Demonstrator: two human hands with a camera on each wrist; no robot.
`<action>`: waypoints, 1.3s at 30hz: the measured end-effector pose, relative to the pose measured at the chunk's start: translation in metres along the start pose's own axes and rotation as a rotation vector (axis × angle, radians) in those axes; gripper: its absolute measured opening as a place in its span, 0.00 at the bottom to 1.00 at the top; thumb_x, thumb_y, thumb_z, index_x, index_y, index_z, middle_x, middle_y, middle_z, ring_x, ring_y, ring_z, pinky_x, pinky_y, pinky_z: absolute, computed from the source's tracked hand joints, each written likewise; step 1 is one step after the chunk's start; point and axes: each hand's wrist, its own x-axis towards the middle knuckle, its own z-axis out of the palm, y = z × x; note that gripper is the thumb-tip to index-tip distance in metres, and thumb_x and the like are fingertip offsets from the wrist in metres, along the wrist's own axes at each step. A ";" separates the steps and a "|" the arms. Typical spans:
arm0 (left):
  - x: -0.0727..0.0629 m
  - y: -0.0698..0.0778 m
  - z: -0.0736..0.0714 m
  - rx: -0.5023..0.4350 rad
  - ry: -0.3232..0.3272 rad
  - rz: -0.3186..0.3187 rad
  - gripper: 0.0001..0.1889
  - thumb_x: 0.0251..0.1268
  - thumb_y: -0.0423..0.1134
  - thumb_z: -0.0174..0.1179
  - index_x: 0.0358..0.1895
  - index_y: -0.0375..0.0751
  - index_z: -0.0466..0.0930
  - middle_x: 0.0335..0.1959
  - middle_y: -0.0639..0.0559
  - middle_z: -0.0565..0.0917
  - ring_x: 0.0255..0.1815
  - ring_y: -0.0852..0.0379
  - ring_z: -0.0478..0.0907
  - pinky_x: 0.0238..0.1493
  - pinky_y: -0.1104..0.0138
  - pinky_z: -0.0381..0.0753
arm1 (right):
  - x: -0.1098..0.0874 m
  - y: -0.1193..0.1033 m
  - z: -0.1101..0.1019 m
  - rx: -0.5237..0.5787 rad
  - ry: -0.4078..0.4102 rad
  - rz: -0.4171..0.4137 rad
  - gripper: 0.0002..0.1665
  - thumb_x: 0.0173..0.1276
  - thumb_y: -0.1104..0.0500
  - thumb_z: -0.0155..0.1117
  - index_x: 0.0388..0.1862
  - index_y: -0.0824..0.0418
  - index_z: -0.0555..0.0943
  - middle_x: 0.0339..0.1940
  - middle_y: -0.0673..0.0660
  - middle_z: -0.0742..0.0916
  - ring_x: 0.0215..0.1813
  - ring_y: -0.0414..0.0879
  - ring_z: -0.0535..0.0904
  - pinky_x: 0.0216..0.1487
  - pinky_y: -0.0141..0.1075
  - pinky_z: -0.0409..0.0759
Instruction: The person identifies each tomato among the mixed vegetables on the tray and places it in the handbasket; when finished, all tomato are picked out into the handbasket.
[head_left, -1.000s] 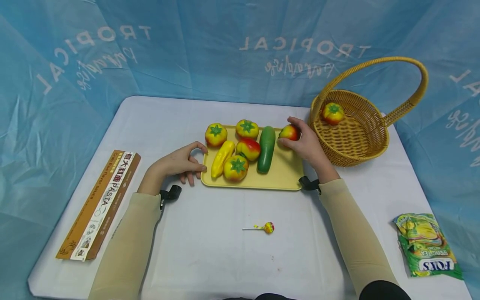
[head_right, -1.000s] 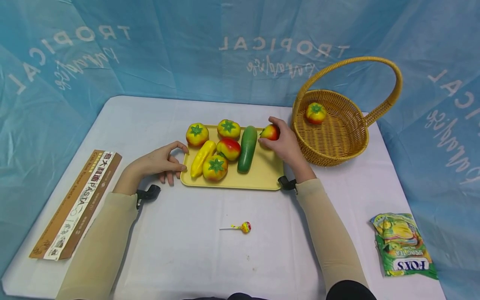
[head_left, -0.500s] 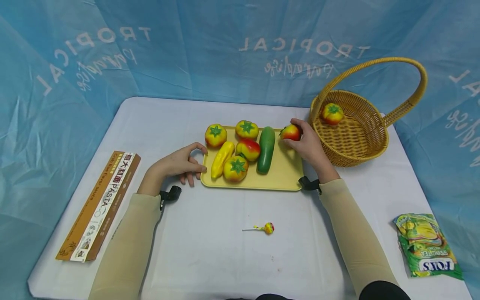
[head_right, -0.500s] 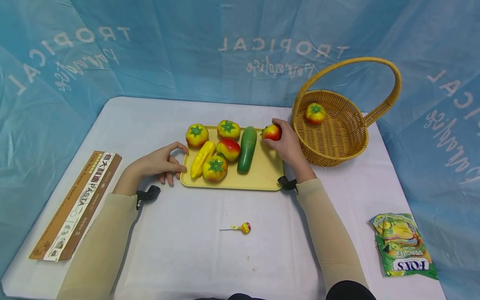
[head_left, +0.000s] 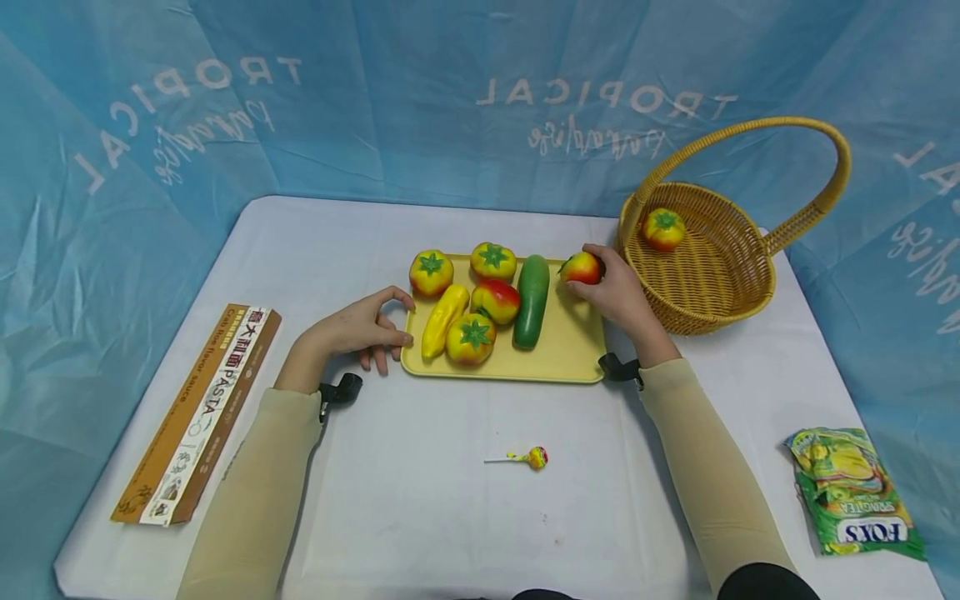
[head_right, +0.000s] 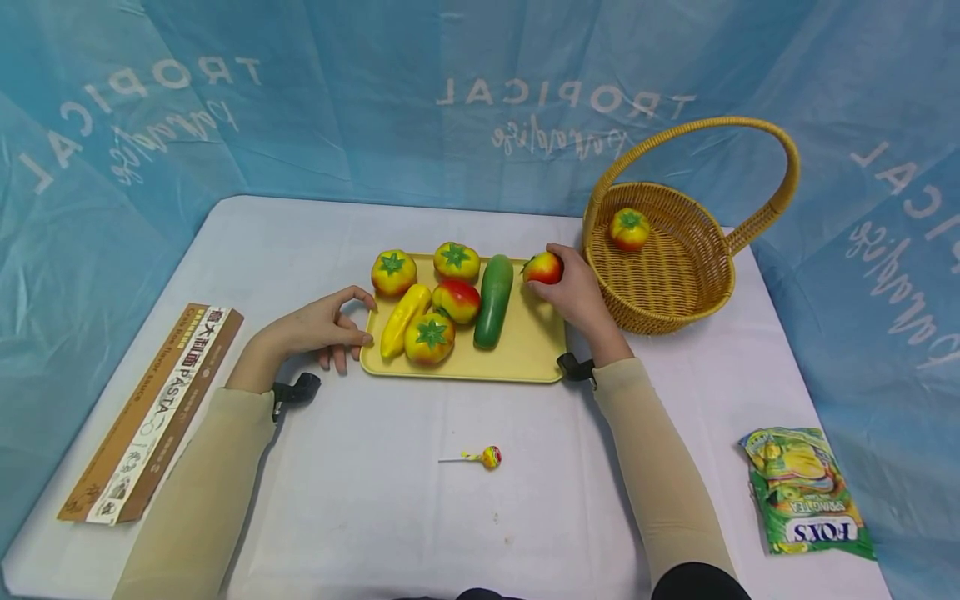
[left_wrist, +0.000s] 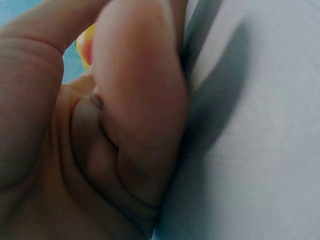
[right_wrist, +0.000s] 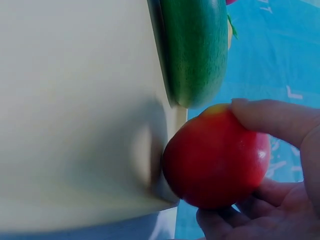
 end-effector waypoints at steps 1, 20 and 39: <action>0.000 0.000 0.000 0.001 0.001 0.000 0.32 0.73 0.49 0.69 0.70 0.52 0.60 0.30 0.45 0.90 0.21 0.47 0.89 0.20 0.64 0.83 | 0.000 0.000 0.000 0.007 0.000 -0.003 0.46 0.71 0.55 0.74 0.83 0.61 0.64 0.81 0.66 0.71 0.78 0.62 0.70 0.81 0.57 0.69; -0.002 0.002 0.001 -0.003 0.000 -0.003 0.32 0.73 0.49 0.69 0.71 0.51 0.60 0.30 0.44 0.89 0.21 0.47 0.88 0.20 0.64 0.82 | -0.016 -0.022 -0.015 0.195 -0.014 -0.159 0.44 0.69 0.60 0.74 0.79 0.64 0.65 0.77 0.64 0.71 0.79 0.57 0.68 0.84 0.56 0.65; -0.002 0.003 0.001 0.015 0.016 -0.007 0.31 0.74 0.49 0.68 0.70 0.52 0.60 0.30 0.45 0.90 0.21 0.47 0.88 0.20 0.64 0.82 | -0.049 -0.022 -0.087 0.683 -0.015 -0.253 0.36 0.72 0.72 0.67 0.77 0.59 0.70 0.70 0.53 0.78 0.64 0.45 0.77 0.57 0.24 0.83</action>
